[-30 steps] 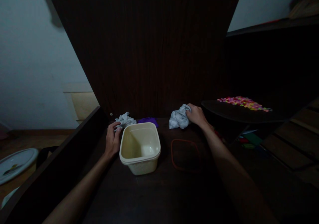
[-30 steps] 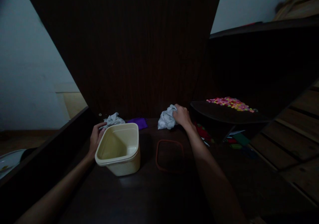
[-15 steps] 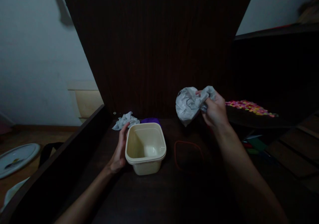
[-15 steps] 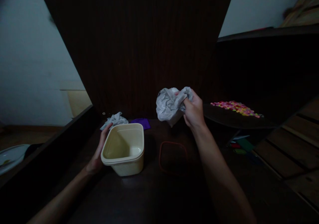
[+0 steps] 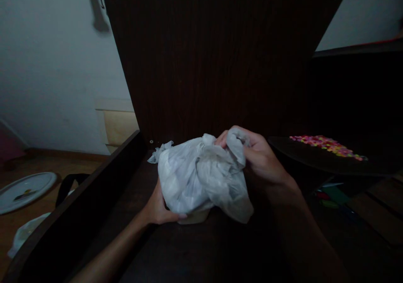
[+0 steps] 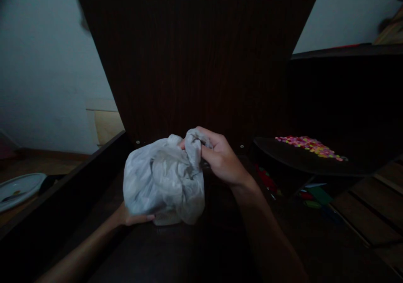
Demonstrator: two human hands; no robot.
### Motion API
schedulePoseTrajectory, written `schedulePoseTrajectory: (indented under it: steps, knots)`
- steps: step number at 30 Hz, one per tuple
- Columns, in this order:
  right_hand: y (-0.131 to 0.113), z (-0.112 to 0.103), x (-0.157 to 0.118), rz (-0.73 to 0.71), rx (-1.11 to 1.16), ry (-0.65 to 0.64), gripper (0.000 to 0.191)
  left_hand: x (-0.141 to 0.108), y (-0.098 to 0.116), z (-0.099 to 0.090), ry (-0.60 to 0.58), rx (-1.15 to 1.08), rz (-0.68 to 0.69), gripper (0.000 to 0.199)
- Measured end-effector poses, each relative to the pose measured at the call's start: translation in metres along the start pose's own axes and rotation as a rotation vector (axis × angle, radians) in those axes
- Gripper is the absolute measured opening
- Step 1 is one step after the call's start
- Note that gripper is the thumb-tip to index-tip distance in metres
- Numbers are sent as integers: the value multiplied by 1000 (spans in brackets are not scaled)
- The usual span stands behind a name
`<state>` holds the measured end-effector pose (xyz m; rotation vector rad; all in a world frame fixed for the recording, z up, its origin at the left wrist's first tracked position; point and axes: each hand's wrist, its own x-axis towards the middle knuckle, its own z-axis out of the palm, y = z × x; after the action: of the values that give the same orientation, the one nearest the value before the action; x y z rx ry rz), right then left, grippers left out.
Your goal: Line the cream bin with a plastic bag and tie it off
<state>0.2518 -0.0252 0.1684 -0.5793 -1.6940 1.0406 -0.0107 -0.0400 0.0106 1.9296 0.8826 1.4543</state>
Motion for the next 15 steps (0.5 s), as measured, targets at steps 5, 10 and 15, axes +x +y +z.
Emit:
schedulePoseTrajectory:
  steps: [5, 10, 15]
  knots:
    - [16, -5, 9, 110, -257, -138, 9, 4, 8, 7, -53, -106, 45, 121]
    - [21, -15, 7, 147, -320, -217, 8, 7, 10, 8, -55, -84, 113, 125]
    - [22, -13, 5, 179, -288, -178, 11, 8, 11, 3, -99, 30, 170, 99]
